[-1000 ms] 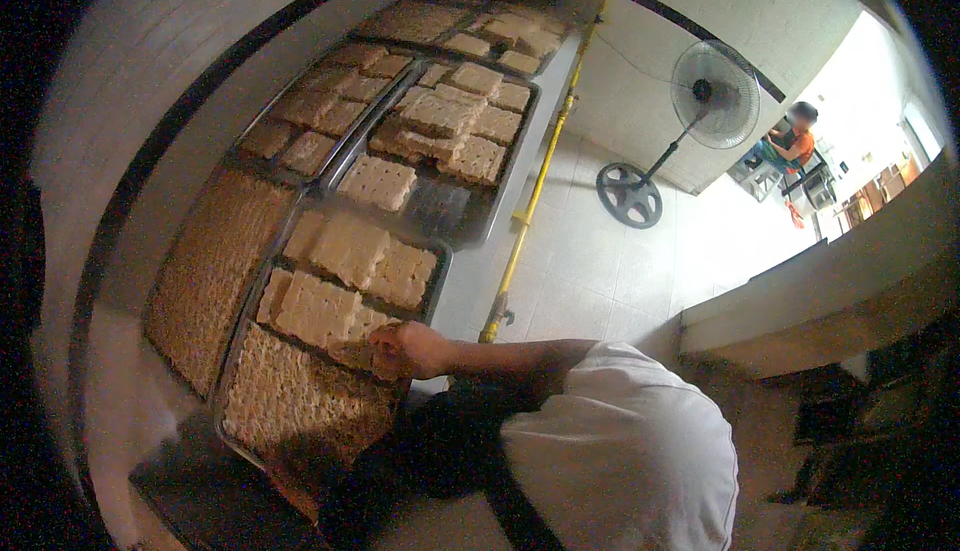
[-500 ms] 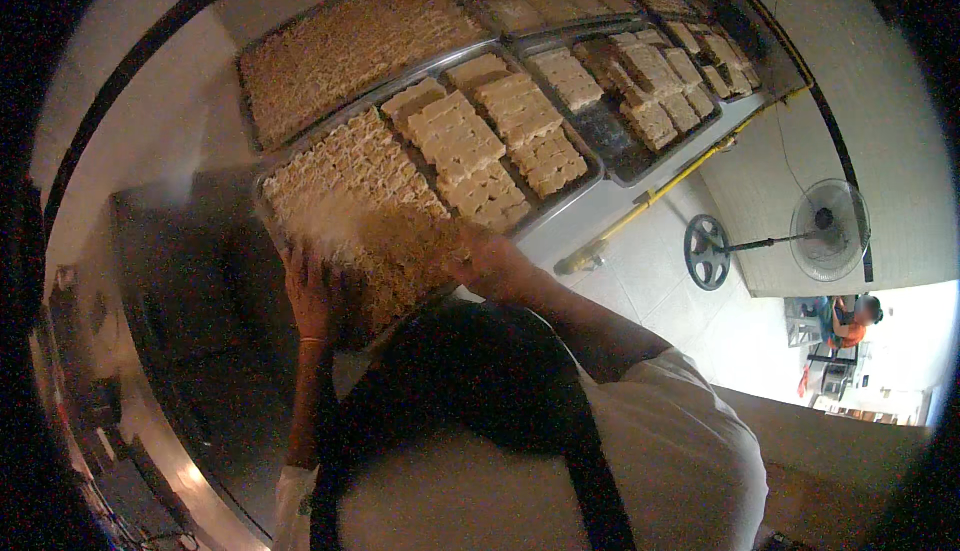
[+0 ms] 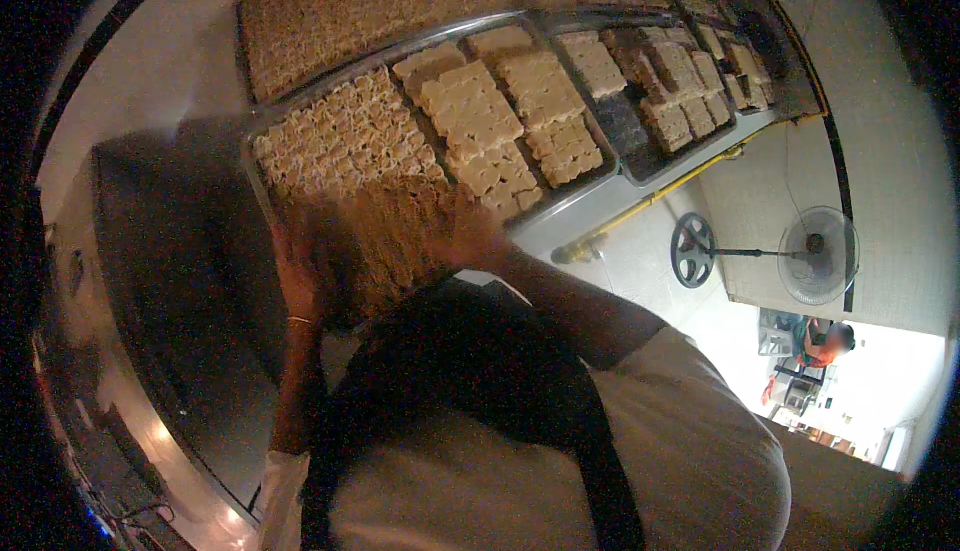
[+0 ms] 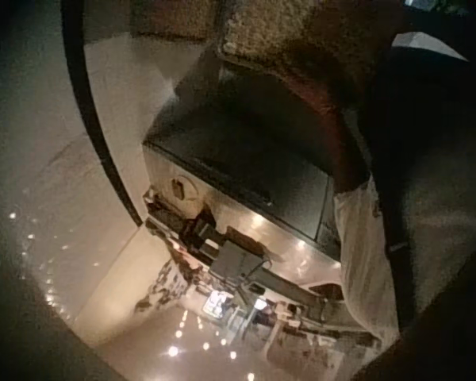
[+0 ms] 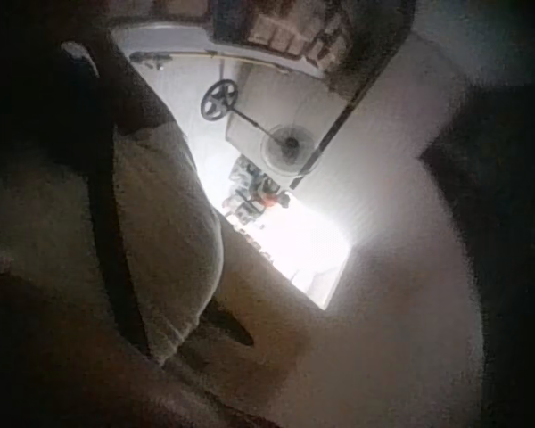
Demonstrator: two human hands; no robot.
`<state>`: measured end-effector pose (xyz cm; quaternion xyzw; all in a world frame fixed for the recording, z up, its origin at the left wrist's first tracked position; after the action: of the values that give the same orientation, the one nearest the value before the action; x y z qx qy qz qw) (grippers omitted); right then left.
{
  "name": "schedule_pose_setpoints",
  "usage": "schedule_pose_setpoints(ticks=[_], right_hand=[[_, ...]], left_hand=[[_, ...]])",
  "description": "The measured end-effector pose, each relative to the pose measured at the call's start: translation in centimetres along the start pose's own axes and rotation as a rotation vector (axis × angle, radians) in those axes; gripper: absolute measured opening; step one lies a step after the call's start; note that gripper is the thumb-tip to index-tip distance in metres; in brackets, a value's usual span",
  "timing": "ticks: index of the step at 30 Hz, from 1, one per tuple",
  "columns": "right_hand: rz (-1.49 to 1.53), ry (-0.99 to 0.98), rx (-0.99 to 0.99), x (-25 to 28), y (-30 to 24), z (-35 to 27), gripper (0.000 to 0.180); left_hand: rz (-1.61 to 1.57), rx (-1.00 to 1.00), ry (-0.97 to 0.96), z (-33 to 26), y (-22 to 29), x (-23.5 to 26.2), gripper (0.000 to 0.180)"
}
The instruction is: The person arranges rectangular food blocks on metal trays. They pick up blocks from a large tray and place them neatly in rows on smaller trays, repeating the process continuously.
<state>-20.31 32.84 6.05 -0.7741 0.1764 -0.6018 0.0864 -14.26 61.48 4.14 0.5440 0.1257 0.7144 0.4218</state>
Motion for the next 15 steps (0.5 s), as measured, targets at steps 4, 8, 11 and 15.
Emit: schedule_pose_setpoints(ticks=[4, 8, 11, 15], right_hand=[[0.341, -0.277, -0.057, -0.4, 1.3, 1.8, 0.082], [0.507, -0.531, 0.14, 0.0, 2.5, 2.0, 0.067], [0.647, -0.245, 0.233, 0.9, 2.2, 1.2, 0.058], [1.395, -0.296, -0.16, -0.4, 0.3, 0.4, 0.06]], left_hand=[[-0.019, 0.08, -0.008, 0.1, 0.1, 0.2, 0.049], [0.048, 0.094, -0.044, -0.5, 0.0, 0.2, 0.047], [0.301, 0.151, -0.198, 0.2, -0.4, 0.1, 0.049], [0.202, 0.027, -0.181, 5.5, -1.6, -0.1, 0.056]])
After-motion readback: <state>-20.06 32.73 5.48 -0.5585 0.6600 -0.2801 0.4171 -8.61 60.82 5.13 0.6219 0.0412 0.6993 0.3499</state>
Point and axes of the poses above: each hand's wrist, its own z-axis towards the middle knuckle, its own x-axis out of the back of the hand, y = z × x, the point moved 3 cm from there along z, towards the middle knuckle, and after that the axes turned 14 degrees about -z, right-handed, at the moved point
